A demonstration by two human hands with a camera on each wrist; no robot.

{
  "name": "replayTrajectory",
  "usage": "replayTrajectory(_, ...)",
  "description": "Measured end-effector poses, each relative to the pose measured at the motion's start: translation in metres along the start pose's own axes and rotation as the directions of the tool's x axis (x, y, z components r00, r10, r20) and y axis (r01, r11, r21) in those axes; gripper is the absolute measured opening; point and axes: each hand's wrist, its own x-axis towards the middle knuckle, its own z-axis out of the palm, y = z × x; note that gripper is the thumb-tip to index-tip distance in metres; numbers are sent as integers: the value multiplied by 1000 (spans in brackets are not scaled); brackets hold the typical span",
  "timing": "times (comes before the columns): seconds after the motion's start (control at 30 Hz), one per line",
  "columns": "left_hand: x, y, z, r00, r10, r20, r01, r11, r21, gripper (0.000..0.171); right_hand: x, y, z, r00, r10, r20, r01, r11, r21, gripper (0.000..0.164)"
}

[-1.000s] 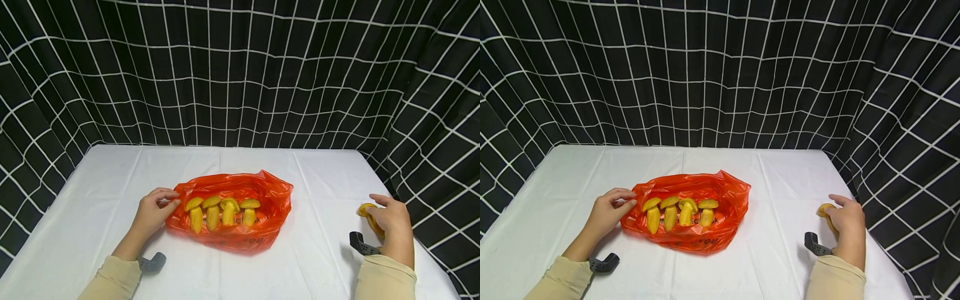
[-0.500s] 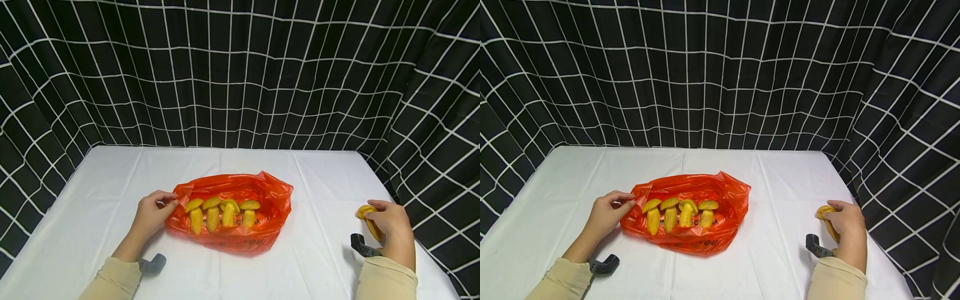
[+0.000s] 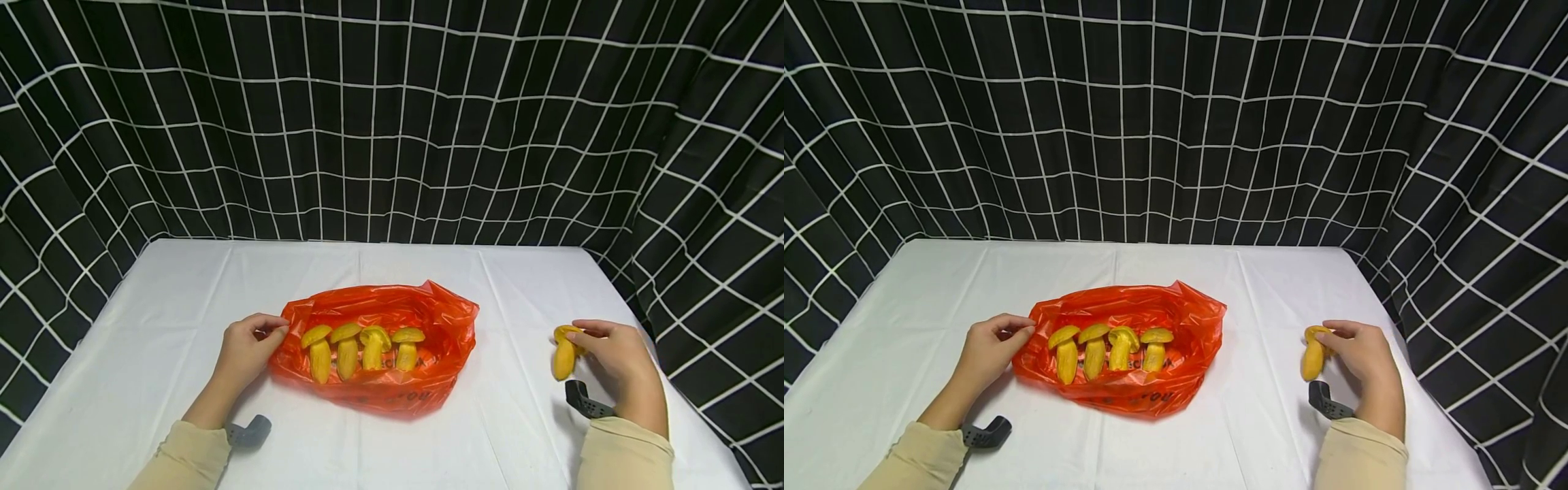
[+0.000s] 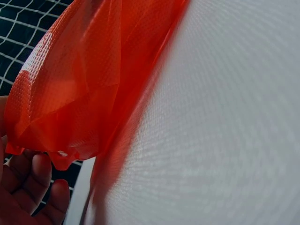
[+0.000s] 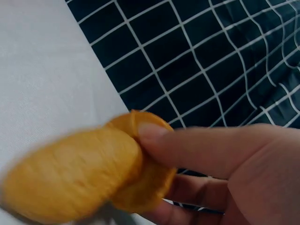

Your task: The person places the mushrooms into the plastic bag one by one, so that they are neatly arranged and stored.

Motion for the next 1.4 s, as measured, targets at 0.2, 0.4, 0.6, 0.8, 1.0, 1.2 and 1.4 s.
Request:
replayTrajectory(0.2, 1, 0, 0, 1000, -5, 4, 5, 1000, -8, 10, 3, -5, 4, 991, -54, 124, 57, 998, -19, 65)
replayTrajectory(0.4, 0, 1, 0, 1000, -29, 5, 29, 1000, -7, 11, 2, -10, 5, 985, -51, 168, 57, 998, -34, 68)
replayTrajectory(0.6, 0, 1, 0, 999, -40, 11, 40, 999, -3, 12, 0, -19, 8, 985, -97, 143, 100, 995, -9, 59)
replayTrajectory(0.8, 0, 1, 0, 999, -37, 16, 37, 999, -6, 12, -4, -38, 8, 981, -185, 56, 185, 983, -8, 56)
replayTrajectory(1.0, 0, 2, 0, 999, -35, 18, 36, 999, -5, 12, -18, -76, 6, 954, -281, -108, 282, 959, -1, 54)
replayTrajectory(1.2, 0, 3, 1, 999, -44, 22, 44, 999, 1, 12, -38, -128, 20, 875, -420, -241, 450, 889, 84, 43)
replayTrajectory(1.4, 0, 2, 1, 999, -39, 19, 39, 999, 2, 12, -58, -169, 49, 744, -609, -274, 662, 725, 187, 33)
